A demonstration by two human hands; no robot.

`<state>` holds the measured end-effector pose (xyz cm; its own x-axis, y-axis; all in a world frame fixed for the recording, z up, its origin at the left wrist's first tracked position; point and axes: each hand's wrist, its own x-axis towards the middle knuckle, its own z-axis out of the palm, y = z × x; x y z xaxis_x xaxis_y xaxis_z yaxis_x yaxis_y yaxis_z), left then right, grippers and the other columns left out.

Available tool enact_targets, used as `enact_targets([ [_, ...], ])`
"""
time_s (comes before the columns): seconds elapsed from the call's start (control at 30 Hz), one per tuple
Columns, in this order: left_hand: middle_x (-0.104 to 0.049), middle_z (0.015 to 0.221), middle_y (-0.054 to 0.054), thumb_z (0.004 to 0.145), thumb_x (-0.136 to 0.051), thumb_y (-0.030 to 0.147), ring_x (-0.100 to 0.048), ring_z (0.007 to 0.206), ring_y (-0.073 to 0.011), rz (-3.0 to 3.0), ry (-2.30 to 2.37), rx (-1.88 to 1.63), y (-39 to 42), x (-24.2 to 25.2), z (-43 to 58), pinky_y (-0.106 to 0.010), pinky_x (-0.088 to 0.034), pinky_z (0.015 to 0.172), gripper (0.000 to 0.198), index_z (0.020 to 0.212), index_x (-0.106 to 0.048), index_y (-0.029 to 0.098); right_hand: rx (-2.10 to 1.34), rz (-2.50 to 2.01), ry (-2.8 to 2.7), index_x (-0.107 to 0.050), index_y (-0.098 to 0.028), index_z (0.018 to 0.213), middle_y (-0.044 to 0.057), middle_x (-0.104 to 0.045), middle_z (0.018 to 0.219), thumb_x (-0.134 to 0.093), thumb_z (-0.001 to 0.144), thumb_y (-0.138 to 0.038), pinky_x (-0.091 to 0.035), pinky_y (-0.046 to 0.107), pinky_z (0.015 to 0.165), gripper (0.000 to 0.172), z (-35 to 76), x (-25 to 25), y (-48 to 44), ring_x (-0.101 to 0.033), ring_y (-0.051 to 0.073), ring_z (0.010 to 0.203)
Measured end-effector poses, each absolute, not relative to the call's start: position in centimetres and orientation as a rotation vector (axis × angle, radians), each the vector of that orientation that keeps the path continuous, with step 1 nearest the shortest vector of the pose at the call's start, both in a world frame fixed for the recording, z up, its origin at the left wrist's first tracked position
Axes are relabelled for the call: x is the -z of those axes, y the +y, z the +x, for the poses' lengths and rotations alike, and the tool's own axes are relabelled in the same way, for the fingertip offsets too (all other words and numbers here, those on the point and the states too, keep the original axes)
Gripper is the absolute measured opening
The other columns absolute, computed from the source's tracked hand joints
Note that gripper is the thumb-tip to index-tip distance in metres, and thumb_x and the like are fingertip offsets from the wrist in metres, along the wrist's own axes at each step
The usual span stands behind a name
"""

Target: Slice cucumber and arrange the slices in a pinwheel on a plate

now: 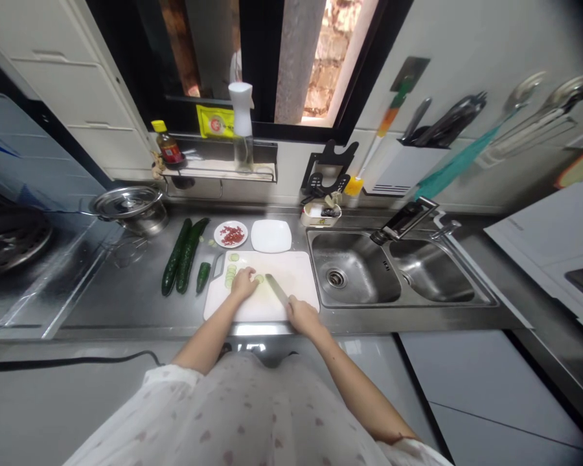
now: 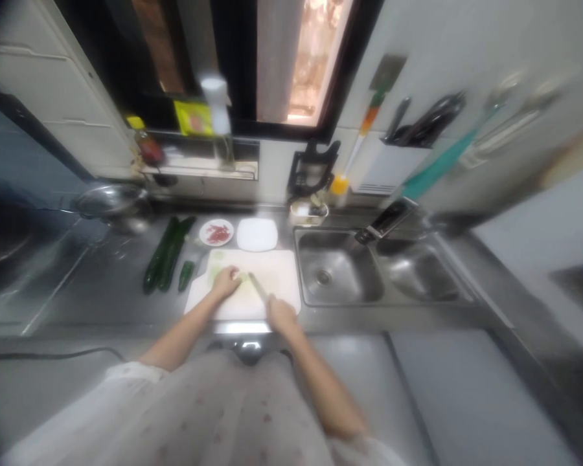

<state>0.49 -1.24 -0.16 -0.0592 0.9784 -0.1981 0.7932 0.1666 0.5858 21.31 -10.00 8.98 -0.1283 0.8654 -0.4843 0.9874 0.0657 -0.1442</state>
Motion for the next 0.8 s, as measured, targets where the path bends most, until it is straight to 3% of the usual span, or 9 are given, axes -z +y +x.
enact_targets([
  [0.3, -0.059, 0.106, -0.008, 0.078, -0.062, 0.03, -0.058, 0.098, -0.0205, 1.68, 1.909, -0.395, -1.6, -0.2, 0.7, -0.029, -0.043, 0.087, 0.033, 0.11, -0.06, 0.02, 0.641, 2.055, 1.998, -0.042, -0.019, 0.122, 0.012, -0.068, 0.101, -0.027, 0.097, -0.025, -0.041, 0.028, 0.069, 0.03, 21.3, -8.5, -8.5, -0.065, 0.021, 0.091],
  [0.8, -0.058, 0.101, -0.007, 0.08, -0.06, 0.027, -0.058, 0.097, -0.0212, 1.699, 1.987, -0.328, -1.5, 0.1, 1.5, -0.03, -0.042, 0.086, 0.02, 0.1, -0.06, 0.022, 0.617, 2.057, 1.945, -0.045, -0.015, 0.123, 0.015, -0.066, 0.104, -0.031, 0.094, -0.021, -0.043, 0.031, 0.077, 0.033, 20.9, -7.9, -6.4, -0.063, 0.023, 0.098],
])
